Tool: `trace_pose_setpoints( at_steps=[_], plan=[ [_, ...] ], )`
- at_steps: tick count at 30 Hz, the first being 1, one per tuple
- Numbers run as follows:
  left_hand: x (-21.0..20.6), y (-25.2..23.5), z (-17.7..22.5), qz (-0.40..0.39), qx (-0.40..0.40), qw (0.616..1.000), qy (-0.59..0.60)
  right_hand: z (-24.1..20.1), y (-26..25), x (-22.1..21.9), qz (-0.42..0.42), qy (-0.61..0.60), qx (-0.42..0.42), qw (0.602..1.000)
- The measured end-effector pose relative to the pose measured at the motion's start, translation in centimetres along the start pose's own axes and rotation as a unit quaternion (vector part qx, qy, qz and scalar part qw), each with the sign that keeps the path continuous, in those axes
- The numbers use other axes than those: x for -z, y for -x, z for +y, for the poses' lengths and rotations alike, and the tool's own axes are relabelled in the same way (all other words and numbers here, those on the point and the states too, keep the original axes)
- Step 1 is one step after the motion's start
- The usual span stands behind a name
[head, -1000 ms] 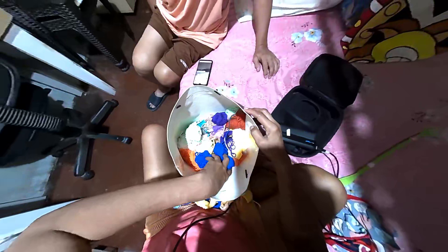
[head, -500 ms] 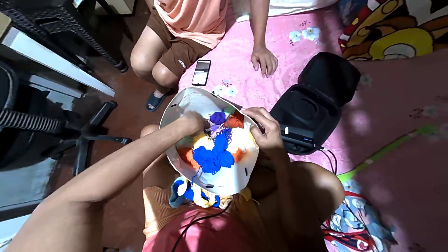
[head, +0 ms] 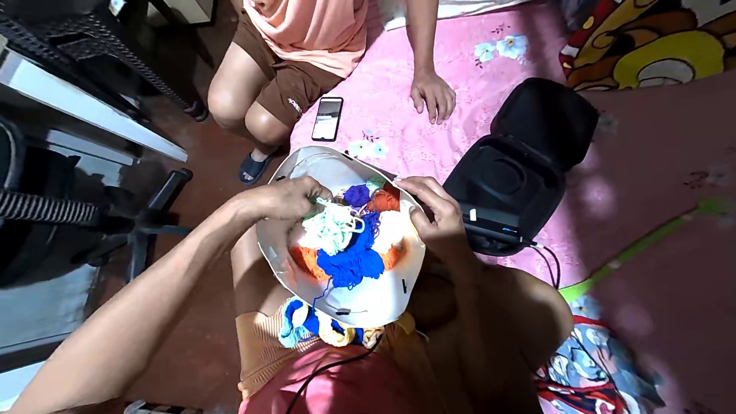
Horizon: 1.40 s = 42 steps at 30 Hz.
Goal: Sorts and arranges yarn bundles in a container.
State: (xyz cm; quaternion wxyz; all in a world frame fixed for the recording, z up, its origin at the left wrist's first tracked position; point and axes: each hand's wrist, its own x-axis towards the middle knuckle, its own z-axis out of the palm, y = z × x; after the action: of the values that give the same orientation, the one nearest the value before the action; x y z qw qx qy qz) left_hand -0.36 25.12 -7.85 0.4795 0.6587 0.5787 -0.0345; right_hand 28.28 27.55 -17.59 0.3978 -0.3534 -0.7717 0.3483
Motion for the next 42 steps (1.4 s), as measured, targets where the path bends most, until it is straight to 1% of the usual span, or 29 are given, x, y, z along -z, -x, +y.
trace_pose_setpoints(
  at_steps=[4, 5, 6, 7, 8, 10, 11, 12, 13, 16, 18, 21, 24, 26, 28, 30, 32, 33, 34, 35, 36, 37, 38, 39, 41, 42],
  plan=[
    [-0.6, 0.0, -0.1, -0.038, -0.01, 0.996, 0.08, 0.0, 0.2, 0.1, 0.007, 0.004, -0.001, 1.0],
    [-0.6, 0.0, -0.1, -0.048, -0.013, 0.995, 0.084, 0.0, 0.2, 0.1, 0.008, 0.006, 0.0, 1.0],
    [-0.5, 0.1, -0.1, -0.056, -0.011, 0.996, 0.062, 0.0, 0.2, 0.1, 0.008, 0.006, 0.0, 1.0],
    [-0.5, 0.3, 0.0, -0.064, 0.004, 0.998, 0.009, 0.0, 0.2, 0.0, 0.007, 0.006, -0.001, 1.0],
    [-0.5, 0.5, 0.5, -0.072, 0.041, 0.994, -0.069, 0.0, 0.2, 0.0, 0.006, 0.008, -0.002, 1.0],
    [-1.1, 0.7, 2.0, -0.086, 0.142, 0.962, -0.215, -0.1, 0.2, 0.1, 0.005, 0.01, -0.003, 1.0],
    [-1.4, 0.4, 2.5, -0.088, 0.189, 0.944, -0.256, -0.1, 0.1, 0.1, 0.004, 0.01, -0.001, 1.0],
    [-1.5, 0.0, 2.8, -0.085, 0.214, 0.933, -0.278, -0.1, 0.2, 0.0, 0.004, 0.01, 0.001, 1.0],
    [-1.4, -0.6, 2.9, -0.08, 0.219, 0.929, -0.286, -0.1, 0.1, 0.0, 0.003, 0.009, 0.003, 1.0],
    [-1.6, -3.3, 3.0, -0.074, 0.214, 0.932, -0.282, 0.0, 0.2, 0.1, -0.004, 0.007, 0.005, 1.0],
    [-3.3, -5.4, 2.3, -0.093, 0.192, 0.944, -0.253, 0.1, 0.3, 0.1, -0.005, 0.006, -0.001, 1.0],
    [-8.9, -6.5, 1.3, -0.103, 0.09, 0.957, -0.255, -0.1, 0.2, 0.2, 0.004, 0.008, -0.005, 1.0],
    [-13.6, -3.9, 3.3, -0.159, 0.04, 0.954, -0.251, -0.3, 0.4, 0.3, 0.007, 0.019, -0.002, 1.0],
    [-15.0, -2.1, 4.9, -0.2, 0.034, 0.944, -0.26, -0.4, 0.4, 0.4, 0.01, 0.033, 0.015, 0.999],
    [-15.7, -1.2, 5.3, -0.227, 0.046, 0.931, -0.281, -0.3, 0.3, 0.4, 0.014, 0.046, 0.036, 0.998],
    [-15.3, -1.1, 6.1, -0.26, 0.092, 0.915, -0.294, -0.3, 0.3, 0.4, 0.017, 0.047, 0.044, 0.998],
    [-13.8, -1.3, 7.3, -0.275, 0.13, 0.906, -0.295, -0.2, 0.2, 0.4, 0.016, 0.044, 0.052, 0.998],
    [-12.6, -1.4, 7.9, -0.261, 0.135, 0.911, -0.288, -0.2, 0.2, 0.5, 0.016, 0.041, 0.059, 0.997],
    [-11.2, -1.6, 8.5, -0.23, 0.134, 0.924, -0.273, -0.1, 0.2, 0.5, 0.016, 0.039, 0.064, 0.997],
    [-9.8, -2.0, 8.9, -0.177, 0.125, 0.942, -0.255, -0.1, 0.2, 0.5, 0.015, 0.036, 0.066, 0.997],
    [-8.6, -2.7, 8.7, -0.108, 0.11, 0.958, -0.243, -0.1, 0.3, 0.5, 0.013, 0.032, 0.062, 0.997],
    [-7.6, -4.0, 8.1, -0.036, 0.095, 0.966, -0.237, -0.1, 0.3, 0.6, 0.011, 0.029, 0.057, 0.998],
    [-6.8, -5.6, 7.2, 0.017, 0.083, 0.968, -0.237, -0.1, 0.3, 0.6, 0.01, 0.028, 0.053, 0.998],
    [-6.0, -7.4, 6.0, 0.041, 0.079, 0.968, -0.234, -0.2, 0.3, 0.6, 0.009, 0.028, 0.05, 0.998],
    [-6.0, -10.8, 3.2, 0.03, 0.088, 0.977, -0.193, -0.2, 0.3, 0.5, 0.01, 0.024, 0.044, 0.999],
    [-6.7, -11.9, 1.9, 0.03, 0.084, 0.985, -0.146, -0.1, 0.3, 0.4, 0.01, 0.019, 0.041, 0.999]
  ],
)
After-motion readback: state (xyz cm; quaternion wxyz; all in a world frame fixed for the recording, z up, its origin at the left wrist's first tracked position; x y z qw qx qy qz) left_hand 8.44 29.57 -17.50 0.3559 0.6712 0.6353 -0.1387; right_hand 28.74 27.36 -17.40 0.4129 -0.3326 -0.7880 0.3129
